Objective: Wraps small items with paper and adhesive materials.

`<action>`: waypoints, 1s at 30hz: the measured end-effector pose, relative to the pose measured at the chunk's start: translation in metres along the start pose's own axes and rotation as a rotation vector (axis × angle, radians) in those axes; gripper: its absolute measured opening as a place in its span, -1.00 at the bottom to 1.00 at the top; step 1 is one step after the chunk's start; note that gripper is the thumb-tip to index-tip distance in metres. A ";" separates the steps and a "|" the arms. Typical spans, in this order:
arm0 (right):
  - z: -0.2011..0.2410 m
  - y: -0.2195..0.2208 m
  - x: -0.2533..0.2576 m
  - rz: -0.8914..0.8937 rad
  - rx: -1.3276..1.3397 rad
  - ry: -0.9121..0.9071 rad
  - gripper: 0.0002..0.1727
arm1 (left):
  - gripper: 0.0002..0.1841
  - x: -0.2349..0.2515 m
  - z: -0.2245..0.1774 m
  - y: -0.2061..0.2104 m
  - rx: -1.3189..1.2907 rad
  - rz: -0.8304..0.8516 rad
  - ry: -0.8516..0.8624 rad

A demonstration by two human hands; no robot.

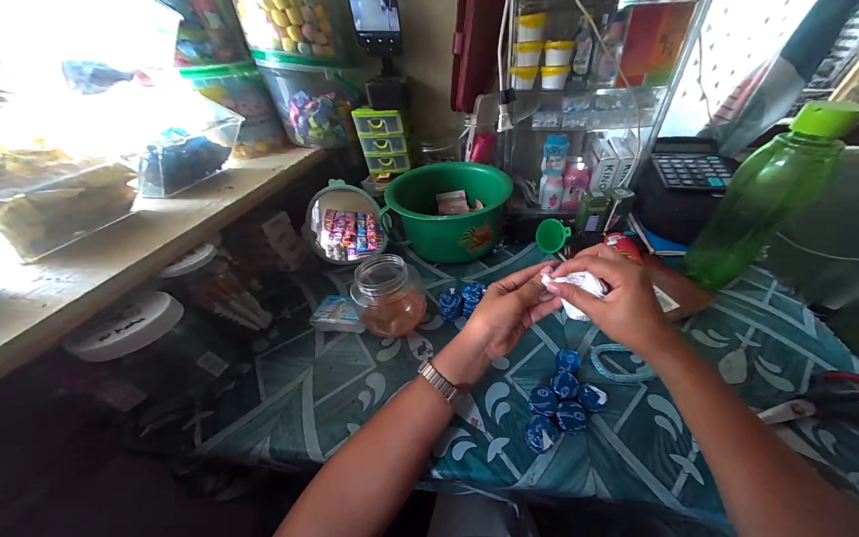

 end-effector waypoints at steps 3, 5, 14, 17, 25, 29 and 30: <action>-0.004 -0.013 0.000 -0.086 -0.115 0.046 -0.79 | -0.77 -0.001 0.003 0.003 0.050 0.018 -0.039; -0.012 -0.022 0.002 -0.110 -0.144 0.113 -0.76 | -0.74 0.000 0.005 0.004 -0.001 0.041 -0.052; -0.002 -0.005 0.001 -0.046 -0.050 0.043 -0.67 | -0.64 0.004 0.005 -0.006 0.009 -0.009 -0.056; 0.005 0.002 -0.003 -0.059 -0.112 -0.039 -0.82 | -0.67 0.002 0.006 -0.004 0.024 -0.015 -0.044; 0.000 -0.013 0.000 -0.085 -0.256 0.005 -0.85 | -0.65 0.003 0.004 -0.005 -0.004 -0.021 -0.021; 0.005 -0.010 -0.001 -0.116 -0.181 0.001 -0.79 | -0.65 0.003 0.003 -0.004 0.005 -0.025 -0.020; 0.007 -0.004 -0.002 -0.091 -0.156 -0.024 -0.79 | -0.66 0.003 0.004 -0.004 0.008 -0.035 -0.023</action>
Point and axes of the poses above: each hand's wrist, its own x-axis towards the middle knuckle, its own y-axis out of the palm, z = x × y, the point moved 9 cm from there along x, towards the middle knuckle, and after that the axes turned 1 degree about y, right-handed, at the moved point
